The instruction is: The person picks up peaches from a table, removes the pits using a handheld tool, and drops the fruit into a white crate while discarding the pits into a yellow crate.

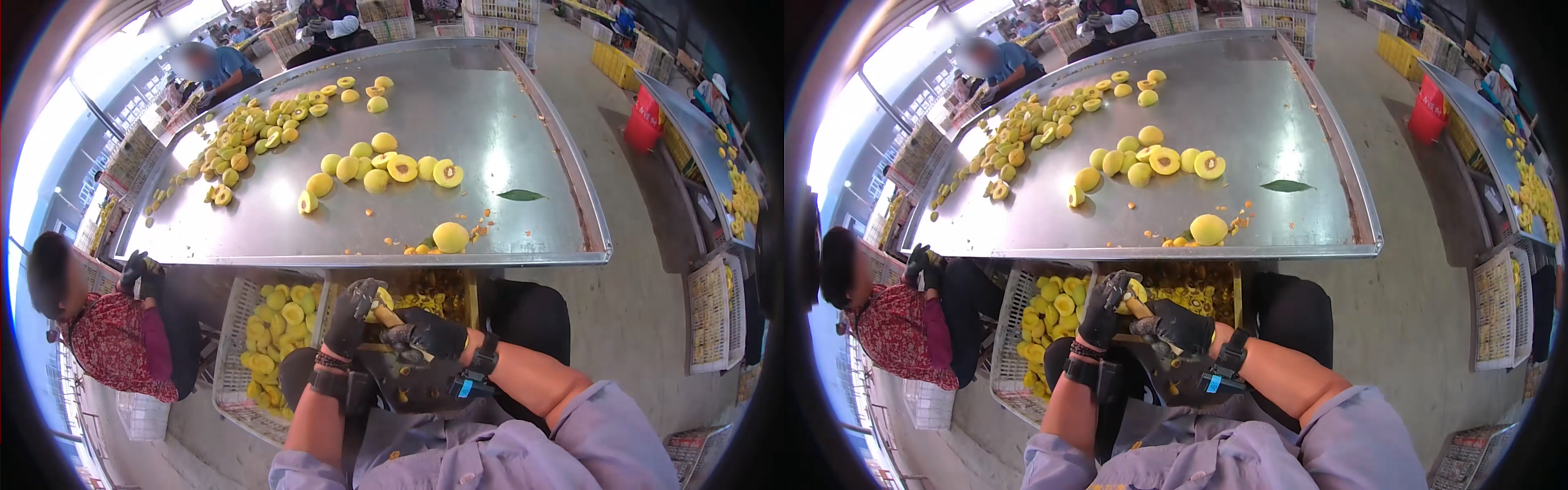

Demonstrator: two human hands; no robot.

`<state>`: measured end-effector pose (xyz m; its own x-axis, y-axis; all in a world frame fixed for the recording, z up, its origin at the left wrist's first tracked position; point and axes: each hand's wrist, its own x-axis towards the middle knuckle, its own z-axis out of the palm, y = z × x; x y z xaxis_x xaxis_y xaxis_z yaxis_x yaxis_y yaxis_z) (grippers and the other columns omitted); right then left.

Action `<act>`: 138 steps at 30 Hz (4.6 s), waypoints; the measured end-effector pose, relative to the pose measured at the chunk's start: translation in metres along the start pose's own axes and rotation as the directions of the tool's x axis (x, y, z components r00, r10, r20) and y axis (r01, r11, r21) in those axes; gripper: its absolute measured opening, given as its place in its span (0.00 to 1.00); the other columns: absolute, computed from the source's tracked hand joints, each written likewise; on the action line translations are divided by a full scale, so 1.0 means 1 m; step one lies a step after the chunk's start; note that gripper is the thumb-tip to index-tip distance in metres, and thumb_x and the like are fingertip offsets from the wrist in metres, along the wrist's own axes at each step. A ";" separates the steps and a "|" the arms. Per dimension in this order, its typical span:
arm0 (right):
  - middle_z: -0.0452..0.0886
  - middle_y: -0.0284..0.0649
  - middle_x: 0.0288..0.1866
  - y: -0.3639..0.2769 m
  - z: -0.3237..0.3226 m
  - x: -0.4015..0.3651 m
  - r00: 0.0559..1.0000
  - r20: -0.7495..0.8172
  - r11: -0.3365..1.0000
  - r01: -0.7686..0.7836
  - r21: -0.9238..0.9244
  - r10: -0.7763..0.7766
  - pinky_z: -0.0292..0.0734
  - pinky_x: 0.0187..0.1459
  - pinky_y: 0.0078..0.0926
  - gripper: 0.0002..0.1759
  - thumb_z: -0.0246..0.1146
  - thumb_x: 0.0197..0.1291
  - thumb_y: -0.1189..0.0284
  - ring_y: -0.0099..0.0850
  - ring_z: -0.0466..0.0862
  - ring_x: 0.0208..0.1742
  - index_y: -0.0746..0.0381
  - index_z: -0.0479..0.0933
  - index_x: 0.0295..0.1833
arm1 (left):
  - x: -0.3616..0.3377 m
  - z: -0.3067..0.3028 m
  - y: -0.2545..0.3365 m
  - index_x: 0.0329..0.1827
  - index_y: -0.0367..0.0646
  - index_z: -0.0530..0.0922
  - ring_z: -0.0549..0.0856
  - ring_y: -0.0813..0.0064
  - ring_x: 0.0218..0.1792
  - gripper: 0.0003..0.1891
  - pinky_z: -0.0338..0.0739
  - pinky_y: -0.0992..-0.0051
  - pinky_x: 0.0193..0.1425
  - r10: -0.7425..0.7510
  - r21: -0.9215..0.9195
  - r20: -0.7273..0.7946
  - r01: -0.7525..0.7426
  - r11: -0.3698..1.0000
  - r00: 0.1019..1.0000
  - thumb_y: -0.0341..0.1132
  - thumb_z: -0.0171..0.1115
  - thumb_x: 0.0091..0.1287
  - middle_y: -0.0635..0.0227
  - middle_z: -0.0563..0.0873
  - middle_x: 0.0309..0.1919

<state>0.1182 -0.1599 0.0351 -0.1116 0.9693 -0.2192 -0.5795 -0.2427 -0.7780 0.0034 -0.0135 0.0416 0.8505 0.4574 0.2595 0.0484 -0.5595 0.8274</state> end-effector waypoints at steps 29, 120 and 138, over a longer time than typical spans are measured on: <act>0.75 0.31 0.32 -0.004 -0.004 -0.005 0.990 -0.021 0.981 0.138 -0.136 -0.142 0.68 0.29 0.16 0.15 0.56 0.61 0.76 0.18 0.74 0.27 0.64 0.70 0.54 | 0.000 0.034 -0.035 0.51 0.33 0.76 0.81 0.72 0.42 0.16 0.77 0.74 0.47 -0.180 -0.266 -0.218 0.119 0.957 0.959 0.37 0.48 0.71 0.61 0.82 0.42; 0.76 0.39 0.51 0.023 0.066 0.055 0.909 -0.020 0.693 0.302 -0.655 -0.416 0.70 0.53 0.25 0.20 0.53 0.67 0.69 0.29 0.76 0.51 0.67 0.66 0.61 | -0.082 -0.003 0.014 0.50 0.38 0.76 0.80 0.69 0.33 0.20 0.75 0.71 0.36 -0.623 -0.500 -0.299 0.437 0.748 0.723 0.47 0.55 0.68 0.64 0.80 0.34; 0.77 0.35 0.48 0.033 0.070 0.045 0.970 0.210 0.913 0.193 -0.360 -0.122 0.74 0.47 0.21 0.20 0.53 0.69 0.65 0.23 0.77 0.46 0.66 0.68 0.59 | -0.142 -0.002 0.046 0.62 0.36 0.67 0.73 0.51 0.58 0.38 0.69 0.65 0.62 -0.544 -0.125 -0.506 0.568 0.814 0.669 0.33 0.70 0.44 0.48 0.76 0.53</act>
<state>0.0372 -0.1218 0.0409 -0.2069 0.9784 0.0059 -0.2600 -0.0492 -0.9644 -0.1162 -0.1029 0.0434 0.2771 0.9605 -0.0247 0.4573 -0.1092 0.8826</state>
